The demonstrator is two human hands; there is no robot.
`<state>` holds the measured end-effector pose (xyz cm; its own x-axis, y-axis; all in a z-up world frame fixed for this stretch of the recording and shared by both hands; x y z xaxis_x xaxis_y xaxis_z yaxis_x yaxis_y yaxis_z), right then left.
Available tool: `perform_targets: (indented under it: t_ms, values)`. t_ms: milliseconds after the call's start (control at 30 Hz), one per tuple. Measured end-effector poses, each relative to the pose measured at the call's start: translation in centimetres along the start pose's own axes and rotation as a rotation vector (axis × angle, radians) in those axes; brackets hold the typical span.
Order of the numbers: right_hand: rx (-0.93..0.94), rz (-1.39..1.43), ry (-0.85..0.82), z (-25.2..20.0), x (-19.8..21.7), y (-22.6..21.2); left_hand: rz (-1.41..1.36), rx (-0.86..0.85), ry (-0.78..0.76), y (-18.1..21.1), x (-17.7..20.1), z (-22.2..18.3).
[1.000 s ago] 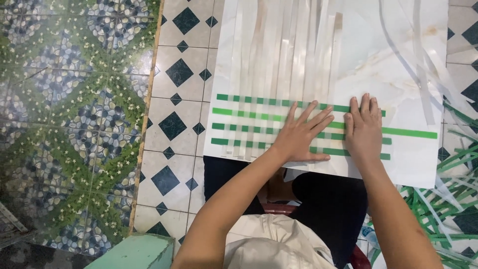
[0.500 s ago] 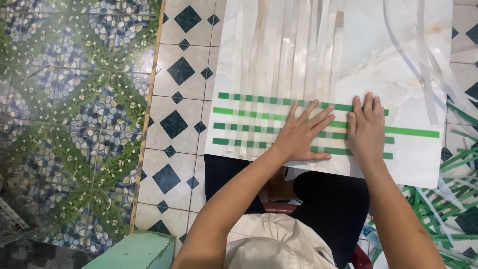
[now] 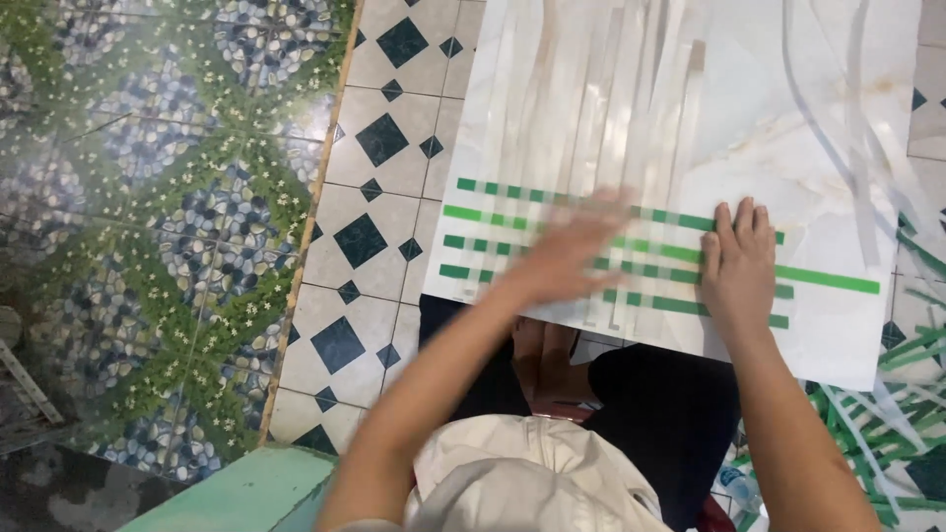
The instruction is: Manually weaving green plastic strips into a vertical base of white plastic strips to create a patterned mat.
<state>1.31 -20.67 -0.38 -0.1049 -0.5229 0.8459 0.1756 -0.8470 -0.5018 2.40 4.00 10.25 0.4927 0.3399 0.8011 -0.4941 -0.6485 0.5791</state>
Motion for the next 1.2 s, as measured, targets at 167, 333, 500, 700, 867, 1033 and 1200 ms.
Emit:
perform_targets:
  t_ms: [167,333,500,700,867,1033,1200]
  values:
    - [-0.003,0.050,0.032,-0.1,0.2,-0.2,0.179,0.204,-0.013,-9.5,3.8,-8.0]
    - [0.092,-0.010,0.016,0.4,1.2,-2.1,0.422,0.210,-0.230,-15.2,2.8,-9.1]
    - [0.223,0.009,-0.065,-0.3,-1.1,1.0,0.490,0.273,-0.149,-15.3,3.1,-7.6]
    - [0.197,-0.092,0.043,-0.3,-1.6,2.1,0.506,0.228,-0.040,-16.9,2.1,-7.5]
    - [0.184,-0.186,0.142,-0.6,-1.6,1.8,0.522,0.197,0.024,-17.6,1.7,-7.9]
    - [0.153,-0.221,0.220,-0.7,-1.6,2.0,0.521,0.154,0.072,-17.6,1.7,-7.7]
    - [0.183,-0.135,0.153,-0.8,-1.3,2.5,0.525,0.154,0.043,-16.7,2.0,-8.2]
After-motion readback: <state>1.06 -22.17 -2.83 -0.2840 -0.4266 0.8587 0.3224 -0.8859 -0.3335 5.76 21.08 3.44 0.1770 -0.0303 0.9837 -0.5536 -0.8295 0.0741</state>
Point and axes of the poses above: each hand's wrist, its own z-axis towards the middle knuckle, its own x-axis out of the back of the hand, y = z × x, the point moved 3 cm from there along z, towards the middle knuckle, and after that the axes turned 11 degrees about z, right-handed, at the moved point
